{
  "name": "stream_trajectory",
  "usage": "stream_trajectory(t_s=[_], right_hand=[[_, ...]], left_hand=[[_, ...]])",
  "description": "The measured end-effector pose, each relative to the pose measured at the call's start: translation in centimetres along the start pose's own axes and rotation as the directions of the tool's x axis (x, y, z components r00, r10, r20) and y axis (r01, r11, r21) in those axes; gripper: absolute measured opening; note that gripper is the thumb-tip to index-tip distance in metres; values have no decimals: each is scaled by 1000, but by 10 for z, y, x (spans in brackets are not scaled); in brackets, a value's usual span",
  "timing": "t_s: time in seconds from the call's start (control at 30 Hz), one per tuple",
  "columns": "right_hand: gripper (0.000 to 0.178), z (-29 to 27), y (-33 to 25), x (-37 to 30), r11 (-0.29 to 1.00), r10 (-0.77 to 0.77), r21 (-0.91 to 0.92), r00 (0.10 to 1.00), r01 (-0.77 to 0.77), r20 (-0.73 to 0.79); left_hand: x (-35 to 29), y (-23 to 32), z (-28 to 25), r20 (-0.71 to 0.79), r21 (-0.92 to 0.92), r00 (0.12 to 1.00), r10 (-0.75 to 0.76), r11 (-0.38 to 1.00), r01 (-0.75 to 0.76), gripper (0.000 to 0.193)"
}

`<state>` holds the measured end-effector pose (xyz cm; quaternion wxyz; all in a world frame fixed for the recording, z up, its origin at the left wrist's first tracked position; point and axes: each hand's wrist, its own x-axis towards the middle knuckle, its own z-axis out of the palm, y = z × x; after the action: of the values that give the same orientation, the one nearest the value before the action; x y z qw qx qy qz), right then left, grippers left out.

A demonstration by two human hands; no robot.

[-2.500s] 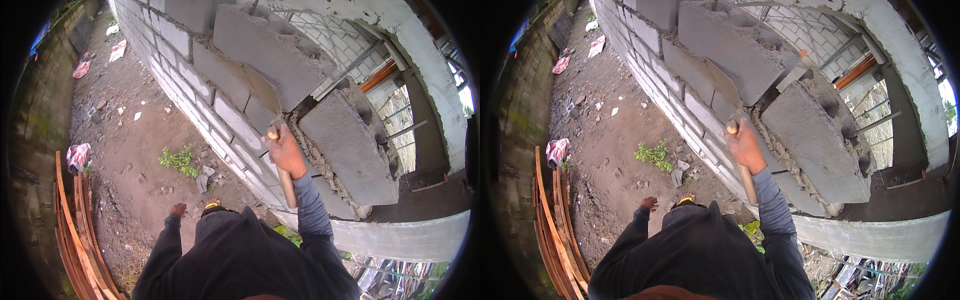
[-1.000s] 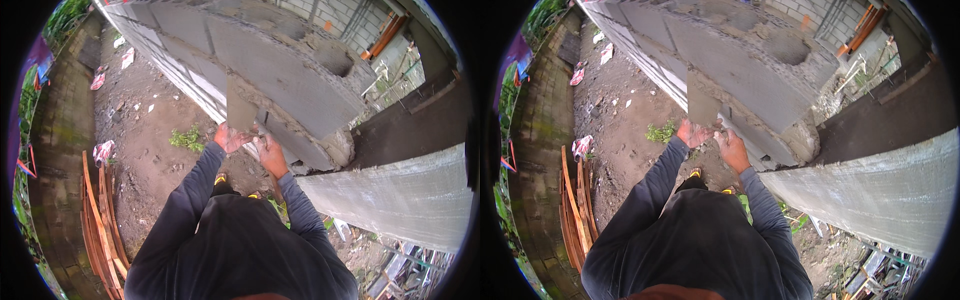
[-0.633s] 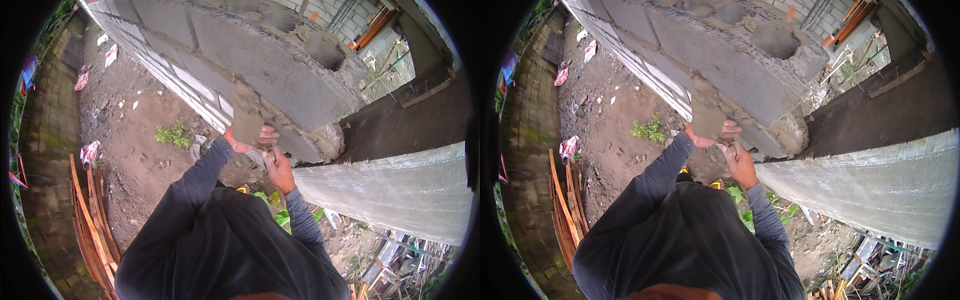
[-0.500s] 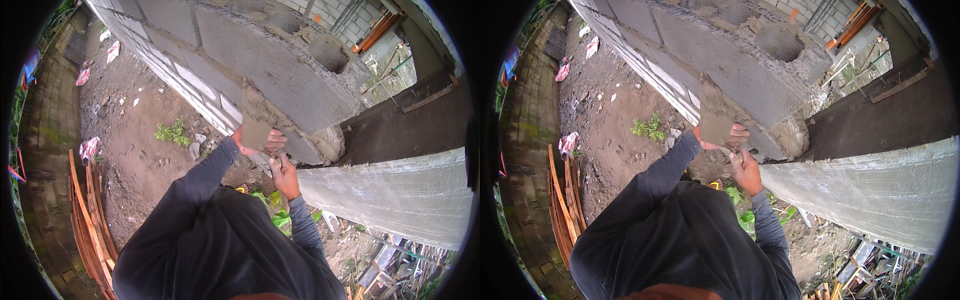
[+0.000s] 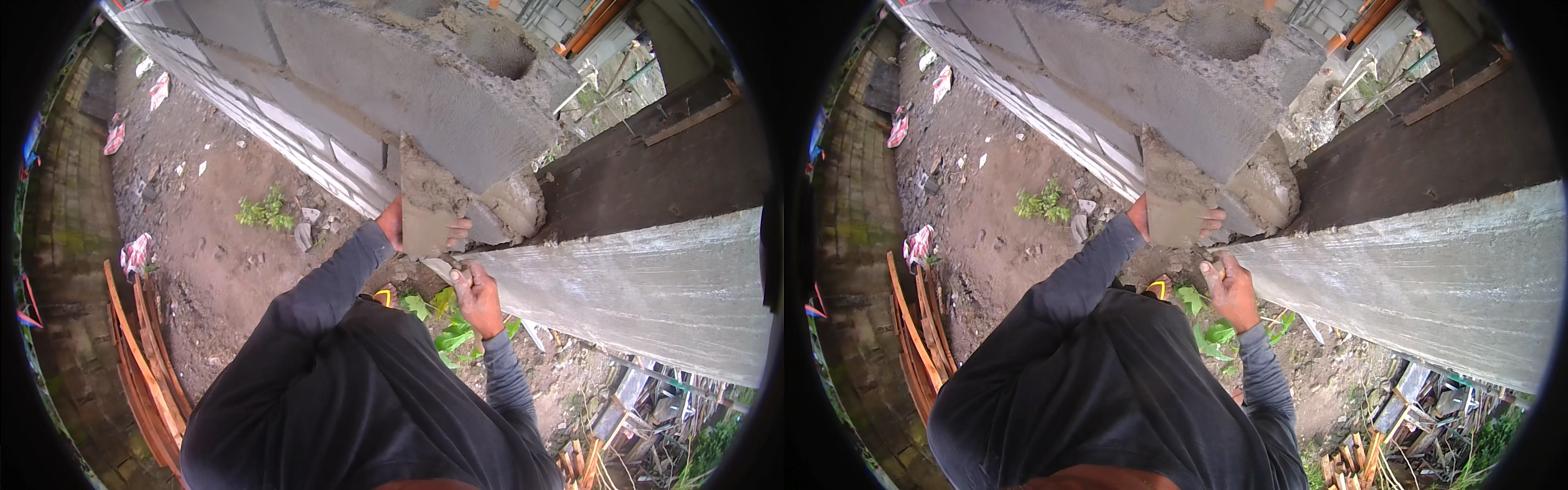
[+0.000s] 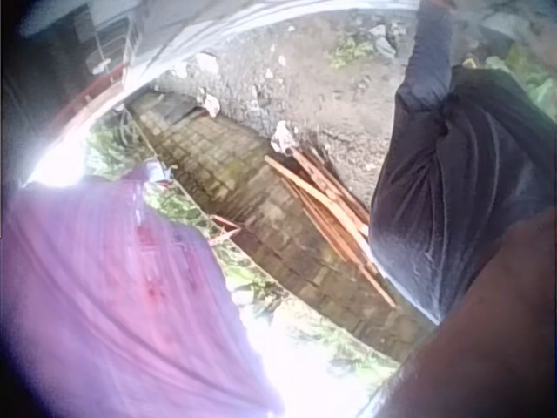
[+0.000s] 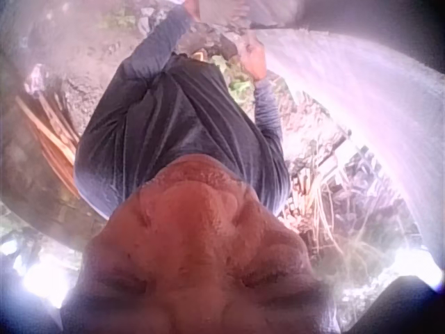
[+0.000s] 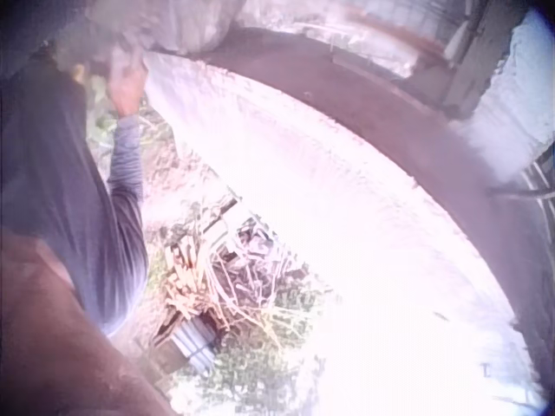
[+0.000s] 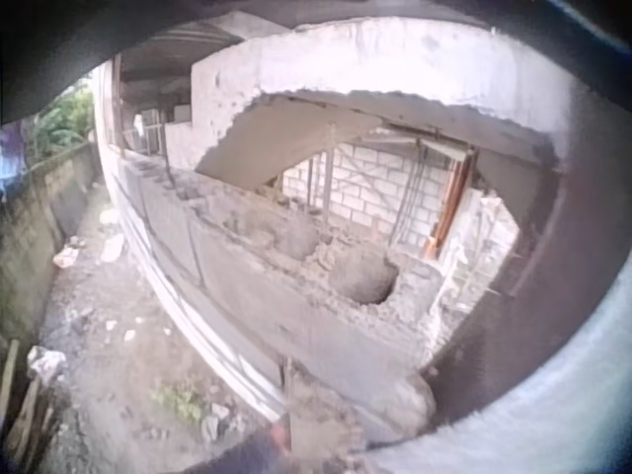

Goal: The person lays concrete blocks on a partially built wall, applies mortar with a trowel, and taps blocks into place. They also cut a block with a hammer and place the pieces into gaps in the wall.

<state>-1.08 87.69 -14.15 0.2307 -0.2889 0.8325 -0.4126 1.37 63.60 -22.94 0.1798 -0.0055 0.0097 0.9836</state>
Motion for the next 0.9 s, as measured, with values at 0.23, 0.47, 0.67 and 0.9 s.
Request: stream_trajectory(t_s=[0.23,0.47,0.67,0.9], right_hand=[[31,-33,-15,-48,959,63,-270,995,-84,-83],[36,-45,-43,-90,845,117,-510,986,-161,-118],[35,-11,-90,-98,801,262,-500,944,-330,-202],[43,-15,-183,-82,915,129,-337,950,-224,-284]], left_hand=[[25,-22,17,-217,132,973,75,990,-47,67],[19,-31,6,-95,-30,994,62,997,-65,56],[-1,-18,-9,-30,-144,999,-31,989,27,55],[-58,26,24,-110,-137,993,-50,990,35,57]])
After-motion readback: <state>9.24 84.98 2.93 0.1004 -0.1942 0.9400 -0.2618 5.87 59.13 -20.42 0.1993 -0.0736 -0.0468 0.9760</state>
